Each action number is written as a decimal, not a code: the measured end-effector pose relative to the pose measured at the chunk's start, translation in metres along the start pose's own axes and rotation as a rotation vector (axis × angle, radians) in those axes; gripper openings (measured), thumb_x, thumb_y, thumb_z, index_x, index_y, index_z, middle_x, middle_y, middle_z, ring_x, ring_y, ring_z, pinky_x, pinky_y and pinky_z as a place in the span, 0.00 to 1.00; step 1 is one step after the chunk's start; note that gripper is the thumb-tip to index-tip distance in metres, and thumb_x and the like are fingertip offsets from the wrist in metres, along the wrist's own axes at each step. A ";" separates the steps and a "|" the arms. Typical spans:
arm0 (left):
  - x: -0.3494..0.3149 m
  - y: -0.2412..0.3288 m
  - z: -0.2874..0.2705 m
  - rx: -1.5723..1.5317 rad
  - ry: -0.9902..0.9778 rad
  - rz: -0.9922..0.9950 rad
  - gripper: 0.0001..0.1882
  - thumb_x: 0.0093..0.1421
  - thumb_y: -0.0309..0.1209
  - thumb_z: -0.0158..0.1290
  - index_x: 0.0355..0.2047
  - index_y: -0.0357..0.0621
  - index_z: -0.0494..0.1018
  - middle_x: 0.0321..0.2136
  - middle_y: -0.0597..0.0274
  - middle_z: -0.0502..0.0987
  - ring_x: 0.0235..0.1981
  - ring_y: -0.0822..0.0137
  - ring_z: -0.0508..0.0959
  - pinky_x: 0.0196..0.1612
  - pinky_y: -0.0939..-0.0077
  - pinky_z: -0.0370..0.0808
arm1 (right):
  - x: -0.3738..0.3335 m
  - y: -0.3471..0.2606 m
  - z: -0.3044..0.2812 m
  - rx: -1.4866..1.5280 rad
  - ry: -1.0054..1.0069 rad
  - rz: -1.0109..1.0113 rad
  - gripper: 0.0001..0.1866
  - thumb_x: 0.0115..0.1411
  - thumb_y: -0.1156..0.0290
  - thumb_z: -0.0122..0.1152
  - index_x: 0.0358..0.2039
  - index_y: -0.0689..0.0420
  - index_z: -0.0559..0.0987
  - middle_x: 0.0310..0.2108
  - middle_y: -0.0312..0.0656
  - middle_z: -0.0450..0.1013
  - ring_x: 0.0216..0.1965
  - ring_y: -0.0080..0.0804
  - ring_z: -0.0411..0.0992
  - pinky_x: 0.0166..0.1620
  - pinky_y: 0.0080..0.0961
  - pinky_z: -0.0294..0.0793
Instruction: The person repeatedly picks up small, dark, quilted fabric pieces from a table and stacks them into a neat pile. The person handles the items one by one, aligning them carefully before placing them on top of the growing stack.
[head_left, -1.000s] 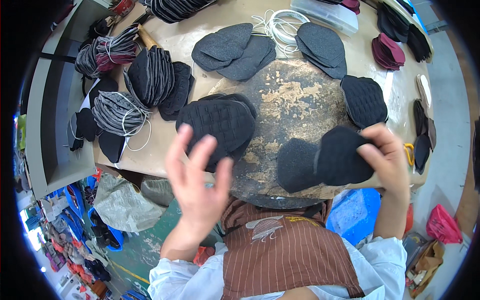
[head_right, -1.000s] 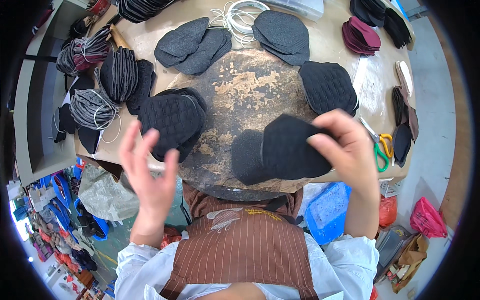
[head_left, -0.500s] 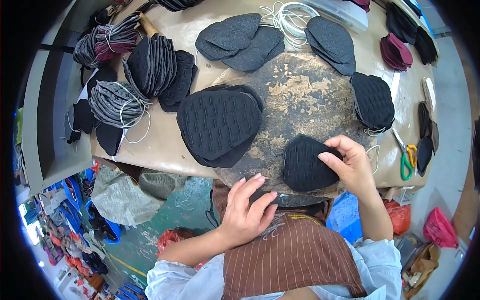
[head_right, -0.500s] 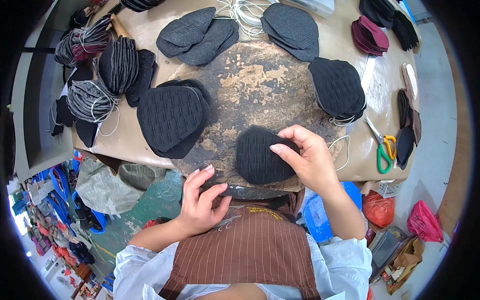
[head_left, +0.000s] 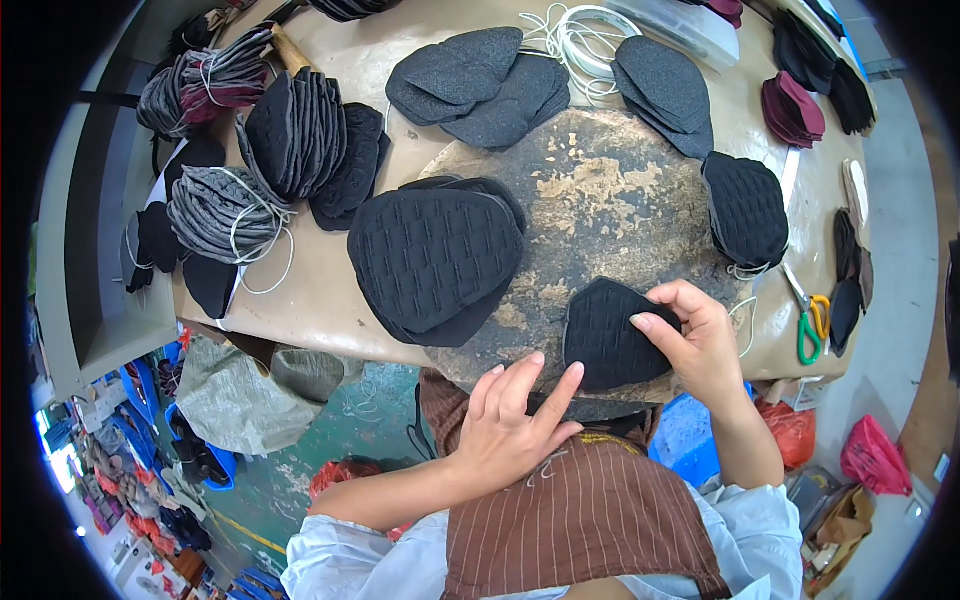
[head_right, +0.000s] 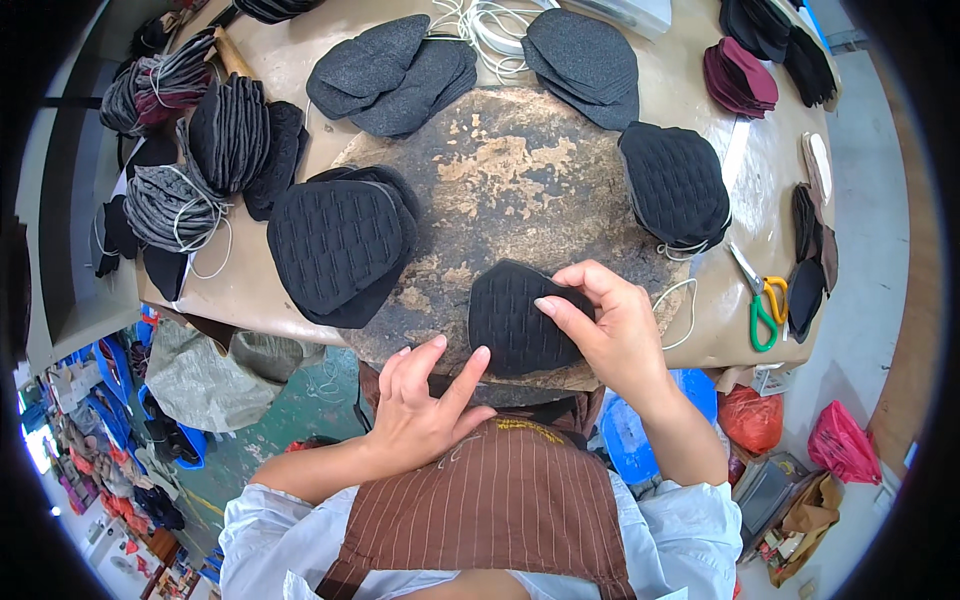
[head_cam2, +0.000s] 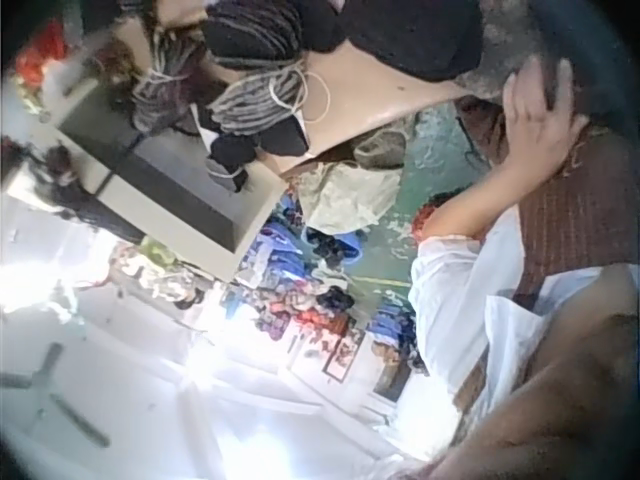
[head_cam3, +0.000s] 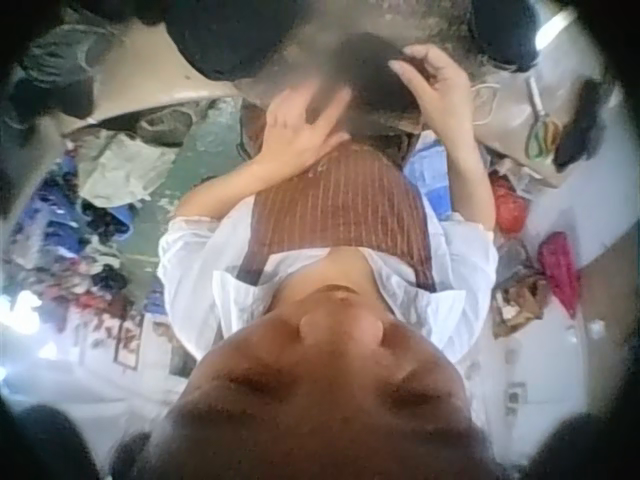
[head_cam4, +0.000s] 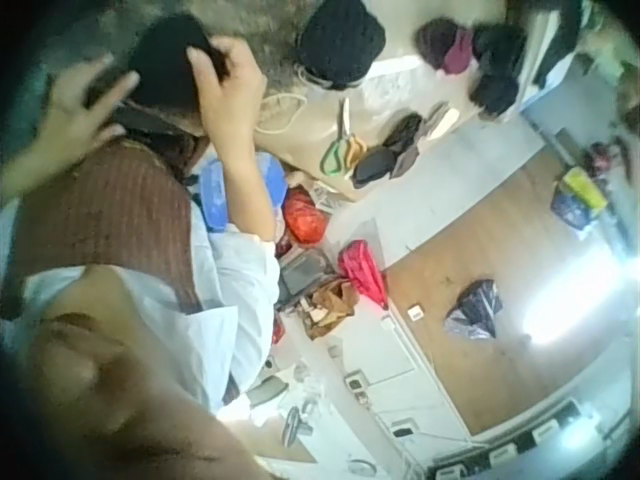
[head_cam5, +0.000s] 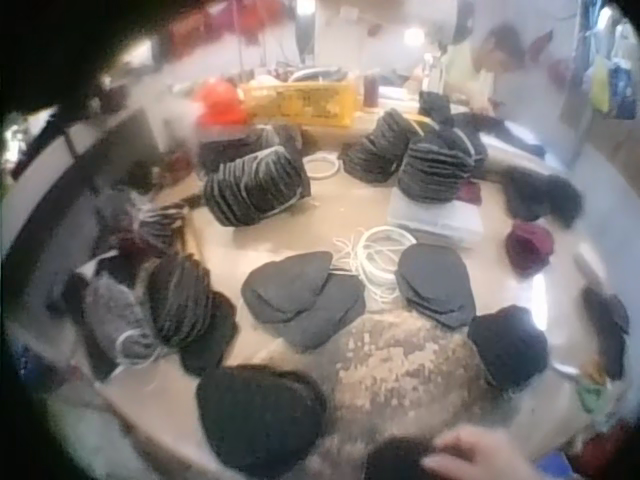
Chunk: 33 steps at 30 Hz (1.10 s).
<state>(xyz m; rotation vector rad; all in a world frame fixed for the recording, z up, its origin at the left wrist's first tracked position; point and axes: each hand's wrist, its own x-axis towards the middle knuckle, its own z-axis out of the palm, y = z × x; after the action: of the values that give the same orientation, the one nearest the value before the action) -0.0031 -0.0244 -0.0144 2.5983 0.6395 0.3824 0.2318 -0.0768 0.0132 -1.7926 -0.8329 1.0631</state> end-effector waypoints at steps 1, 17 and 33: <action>0.000 -0.001 0.000 0.005 0.001 0.010 0.39 0.47 0.48 0.62 0.60 0.54 0.65 0.52 0.49 0.63 0.54 0.58 0.64 0.56 0.59 0.60 | 0.000 0.000 0.000 -0.023 0.005 -0.003 0.08 0.57 0.77 0.63 0.36 0.64 0.75 0.29 0.32 0.74 0.33 0.12 0.67 0.35 0.14 0.70; 0.073 -0.005 -0.021 -0.490 0.085 0.013 0.27 0.48 0.31 0.64 0.47 0.39 0.67 0.55 0.43 0.66 0.53 0.53 0.71 0.54 0.58 0.65 | 0.001 -0.032 -0.019 -0.555 0.006 -0.608 0.14 0.40 0.72 0.74 0.25 0.54 0.75 0.37 0.45 0.73 0.38 0.39 0.74 0.35 0.32 0.72; 0.087 -0.063 -0.055 0.298 -0.035 -0.108 0.39 0.50 0.51 0.59 0.60 0.50 0.65 0.65 0.50 0.55 0.65 0.42 0.52 0.64 0.47 0.47 | 0.029 -0.029 -0.070 -0.715 0.418 -0.591 0.17 0.53 0.77 0.63 0.44 0.63 0.74 0.43 0.45 0.73 0.43 0.36 0.72 0.44 0.27 0.71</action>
<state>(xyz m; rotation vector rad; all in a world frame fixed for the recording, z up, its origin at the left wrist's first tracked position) 0.0278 0.0878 0.0169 2.8258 0.8794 0.2206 0.3037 -0.0647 0.0483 -2.0182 -1.4581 -0.0225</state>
